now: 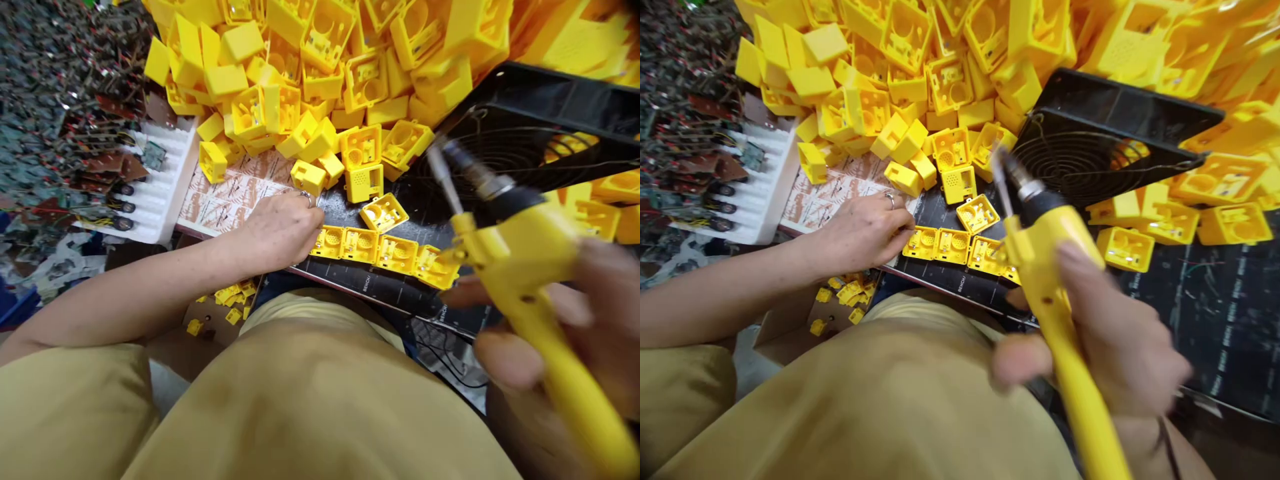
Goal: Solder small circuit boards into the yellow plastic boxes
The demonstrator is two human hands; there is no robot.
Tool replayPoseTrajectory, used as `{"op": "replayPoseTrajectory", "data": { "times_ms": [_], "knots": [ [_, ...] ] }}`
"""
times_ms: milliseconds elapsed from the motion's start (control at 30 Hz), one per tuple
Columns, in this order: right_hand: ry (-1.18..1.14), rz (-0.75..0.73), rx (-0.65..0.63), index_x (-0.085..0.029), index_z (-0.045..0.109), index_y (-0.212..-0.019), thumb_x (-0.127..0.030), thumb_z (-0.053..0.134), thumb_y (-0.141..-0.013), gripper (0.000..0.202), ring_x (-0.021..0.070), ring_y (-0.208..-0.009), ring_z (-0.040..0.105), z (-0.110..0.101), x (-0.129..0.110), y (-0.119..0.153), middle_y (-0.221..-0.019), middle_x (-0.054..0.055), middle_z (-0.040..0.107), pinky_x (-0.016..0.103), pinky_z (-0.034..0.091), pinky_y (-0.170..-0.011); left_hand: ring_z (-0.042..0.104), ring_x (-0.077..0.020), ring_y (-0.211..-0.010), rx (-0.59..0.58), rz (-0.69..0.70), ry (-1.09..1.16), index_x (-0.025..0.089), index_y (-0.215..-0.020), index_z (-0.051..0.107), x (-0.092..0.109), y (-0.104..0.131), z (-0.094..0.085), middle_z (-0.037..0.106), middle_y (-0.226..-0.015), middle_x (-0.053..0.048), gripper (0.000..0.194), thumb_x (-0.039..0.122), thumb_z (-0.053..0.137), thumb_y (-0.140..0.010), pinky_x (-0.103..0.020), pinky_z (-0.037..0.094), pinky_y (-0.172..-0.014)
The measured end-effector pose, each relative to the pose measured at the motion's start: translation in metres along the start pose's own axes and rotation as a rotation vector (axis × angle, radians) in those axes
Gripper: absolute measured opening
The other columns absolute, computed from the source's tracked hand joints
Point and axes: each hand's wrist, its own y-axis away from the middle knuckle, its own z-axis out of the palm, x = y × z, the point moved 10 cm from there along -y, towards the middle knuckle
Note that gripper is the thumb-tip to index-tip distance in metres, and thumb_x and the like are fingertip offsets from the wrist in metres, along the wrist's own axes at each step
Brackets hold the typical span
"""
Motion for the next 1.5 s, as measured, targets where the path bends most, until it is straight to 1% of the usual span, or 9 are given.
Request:
{"op": "replayPoseTrajectory", "data": {
  "times_ms": [167, 400, 567, 667, 767, 967, 1100, 1233, 1500],
  "knots": [
    [0.021, -0.317, -0.024, -0.020, 0.063, -0.115, -0.015, 0.068, -0.089, 0.028, 0.0098, -0.063, 0.063, 0.035, -0.029, -0.027, -0.076, -0.003, 0.068, 0.022, 0.052, -0.068, 0.069, -0.0238, -0.081, -0.019, 0.003, 0.096, 0.014, -0.085, 0.073, -0.009, 0.004, -0.006, 0.072, -0.083, -0.009, 0.030, 0.023, 0.046, -0.093, -0.033, 0.051, -0.068],
    [-0.013, -0.335, -0.127, -0.023, 0.057, -0.115, -0.021, 0.072, -0.086, 0.033, 0.0185, -0.108, 0.067, 0.065, -0.016, -0.029, -0.110, 0.002, 0.071, 0.040, 0.048, -0.107, 0.067, -0.0209, -0.110, 0.317, 0.018, 0.498, 0.018, -0.118, 0.068, -0.042, 0.033, -0.035, 0.072, -0.118, -0.009, 0.036, 0.043, 0.054, -0.095, -0.035, 0.053, -0.096],
    [-0.023, -0.410, -0.165, -0.022, 0.056, -0.116, -0.020, 0.066, -0.091, 0.028, 0.0197, -0.101, 0.069, 0.079, -0.027, -0.031, -0.107, 0.005, 0.071, 0.049, 0.044, -0.111, 0.061, -0.0298, -0.122, 0.299, 0.186, 0.381, 0.013, -0.139, 0.054, -0.005, 0.038, 0.006, 0.063, -0.135, -0.017, 0.055, 0.045, 0.056, -0.094, -0.046, 0.050, -0.101],
    [-0.048, -0.397, -0.180, -0.021, 0.055, -0.116, -0.015, 0.065, -0.090, 0.029, 0.0185, -0.098, 0.069, 0.084, -0.028, -0.032, -0.107, 0.005, 0.070, 0.046, 0.045, -0.108, 0.067, -0.0245, -0.111, 0.252, 0.247, 0.404, 0.019, -0.126, 0.065, -0.019, 0.062, -0.016, 0.067, -0.130, -0.013, 0.039, 0.042, 0.049, -0.098, -0.038, 0.053, -0.095],
    [-0.076, -0.345, -0.172, -0.021, 0.056, -0.115, -0.016, 0.068, -0.089, 0.029, 0.0178, -0.097, 0.069, 0.086, -0.026, -0.032, -0.108, 0.005, 0.070, 0.042, 0.048, -0.104, 0.069, -0.0195, -0.105, -0.029, 0.313, 0.435, 0.028, -0.129, 0.064, -0.037, 0.086, -0.040, 0.071, -0.124, -0.006, 0.038, 0.045, 0.057, -0.095, -0.030, 0.054, -0.090],
    [-0.059, -0.323, -0.156, -0.022, 0.054, -0.120, -0.016, 0.069, -0.087, 0.037, 0.0209, -0.104, 0.068, 0.094, -0.032, -0.034, -0.108, 0.005, 0.070, 0.045, 0.049, -0.105, 0.066, -0.0249, -0.108, 0.309, -0.155, 0.251, 0.016, -0.126, 0.063, -0.078, 0.031, -0.038, 0.070, -0.117, -0.011, 0.035, 0.032, 0.052, -0.096, -0.038, 0.052, -0.094],
    [-0.008, -0.318, -0.132, -0.023, 0.050, -0.126, -0.021, 0.071, -0.087, 0.044, 0.0225, -0.106, 0.067, 0.091, -0.033, -0.035, -0.110, 0.008, 0.068, 0.044, 0.053, -0.100, 0.063, -0.0252, -0.105, 0.457, -0.072, 0.225, 0.012, -0.123, 0.058, -0.061, -0.001, 0.000, 0.068, -0.112, -0.012, 0.033, 0.021, 0.054, -0.092, -0.040, 0.053, -0.091],
    [-0.013, -0.315, -0.104, -0.021, 0.050, -0.127, -0.019, 0.072, -0.086, 0.047, 0.0201, -0.096, 0.069, 0.084, -0.032, -0.036, -0.102, 0.006, 0.069, 0.039, 0.056, -0.096, 0.063, -0.0206, -0.093, 0.656, 0.235, 0.152, 0.014, -0.105, 0.059, -0.034, 0.038, -0.015, 0.068, -0.096, -0.008, 0.015, 0.017, 0.052, -0.092, -0.034, 0.055, -0.081],
    [-0.029, -0.337, -0.125, -0.022, 0.048, -0.129, -0.022, 0.070, -0.088, 0.046, 0.0221, -0.102, 0.069, 0.088, -0.027, -0.034, -0.106, 0.007, 0.069, 0.040, 0.056, -0.095, 0.055, -0.0274, -0.130, 0.438, 0.348, 0.288, 0.011, -0.137, 0.046, -0.008, 0.051, -0.010, 0.056, -0.140, -0.021, 0.047, 0.032, 0.054, -0.096, -0.043, 0.050, -0.103]
  ]
}}
